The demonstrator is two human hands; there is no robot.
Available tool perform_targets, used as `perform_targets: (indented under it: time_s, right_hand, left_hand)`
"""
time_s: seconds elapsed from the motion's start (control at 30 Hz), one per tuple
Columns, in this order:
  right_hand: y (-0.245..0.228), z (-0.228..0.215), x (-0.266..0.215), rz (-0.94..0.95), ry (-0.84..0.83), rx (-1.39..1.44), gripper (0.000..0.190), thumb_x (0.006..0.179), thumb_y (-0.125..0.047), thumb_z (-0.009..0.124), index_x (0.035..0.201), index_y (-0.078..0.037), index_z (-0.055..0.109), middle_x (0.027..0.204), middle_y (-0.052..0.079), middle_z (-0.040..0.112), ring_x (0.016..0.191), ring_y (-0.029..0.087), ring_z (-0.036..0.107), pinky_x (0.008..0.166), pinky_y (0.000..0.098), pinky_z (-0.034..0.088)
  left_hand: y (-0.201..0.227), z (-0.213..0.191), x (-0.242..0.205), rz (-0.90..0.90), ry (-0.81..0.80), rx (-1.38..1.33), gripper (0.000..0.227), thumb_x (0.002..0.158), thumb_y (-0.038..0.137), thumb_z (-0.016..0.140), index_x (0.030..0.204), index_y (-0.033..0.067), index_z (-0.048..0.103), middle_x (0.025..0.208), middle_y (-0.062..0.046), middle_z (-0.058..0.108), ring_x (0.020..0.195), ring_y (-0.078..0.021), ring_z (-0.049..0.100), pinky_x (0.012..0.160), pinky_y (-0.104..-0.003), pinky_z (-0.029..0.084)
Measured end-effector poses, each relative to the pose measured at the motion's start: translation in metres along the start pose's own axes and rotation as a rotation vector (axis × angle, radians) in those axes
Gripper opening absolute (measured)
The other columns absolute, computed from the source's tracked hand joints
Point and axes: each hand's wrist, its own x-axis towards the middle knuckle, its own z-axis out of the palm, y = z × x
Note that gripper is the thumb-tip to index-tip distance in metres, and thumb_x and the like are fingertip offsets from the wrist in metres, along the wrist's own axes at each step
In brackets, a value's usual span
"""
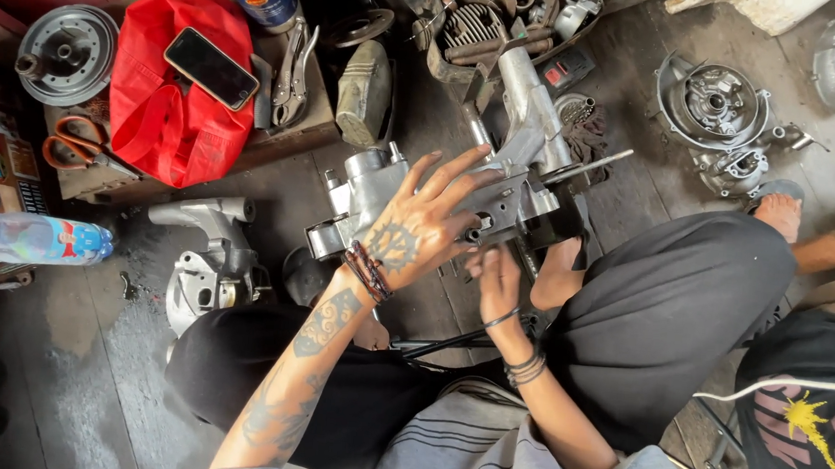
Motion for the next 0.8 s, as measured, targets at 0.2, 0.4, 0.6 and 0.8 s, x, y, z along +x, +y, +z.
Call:
perform_targets:
  time_s: [0.2,0.4,0.6,0.8]
  right_hand:
    - [0.012,0.0,-0.001,-0.007,-0.005,0.074,0.039,0.113,-0.02,0.028,0.09,-0.005,0.057,0.082,0.006,0.058,0.077,0.013,0.053,0.076,0.0335,0.047]
    - [0.014,0.02,-0.014,-0.028,-0.163,0.029,0.041,0.113,-0.022,0.032,0.093,0.001,0.06,0.084,0.017,0.062,0.07,0.023,0.057,0.071,0.0387,0.049]
    - [0.012,0.002,-0.002,-0.051,-0.088,-0.039,0.042,0.113,-0.024,0.03,0.088,-0.007,0.058,0.077,0.004,0.054,0.074,0.017,0.054,0.075,0.0328,0.047]
    - [0.007,0.01,-0.006,-0.098,-0.106,-0.077,0.045,0.114,-0.035,0.033,0.086,-0.007,0.055,0.077,0.008,0.05,0.073,0.019,0.053,0.071,0.0351,0.043]
  left_hand:
    - [-0.002,0.001,-0.002,-0.018,-0.063,-0.001,0.039,0.064,0.02,0.092,0.092,0.0046,0.069,0.146,-0.014,0.052,0.148,-0.0354,0.036,0.112,-0.059,0.037]
    - [0.001,-0.002,0.001,-0.014,-0.059,0.017,0.036,0.065,0.018,0.092,0.09,0.0058,0.07,0.143,-0.013,0.053,0.149,-0.034,0.034,0.112,-0.057,0.038]
    - [0.002,-0.003,0.002,-0.037,-0.063,-0.006,0.034,0.064,0.017,0.092,0.091,0.0075,0.072,0.142,-0.011,0.054,0.148,-0.0331,0.035,0.112,-0.056,0.038]
    - [-0.001,0.003,-0.002,-0.042,-0.036,-0.021,0.035,0.062,0.017,0.094,0.089,0.0074,0.073,0.138,-0.012,0.056,0.147,-0.0339,0.036,0.111,-0.056,0.038]
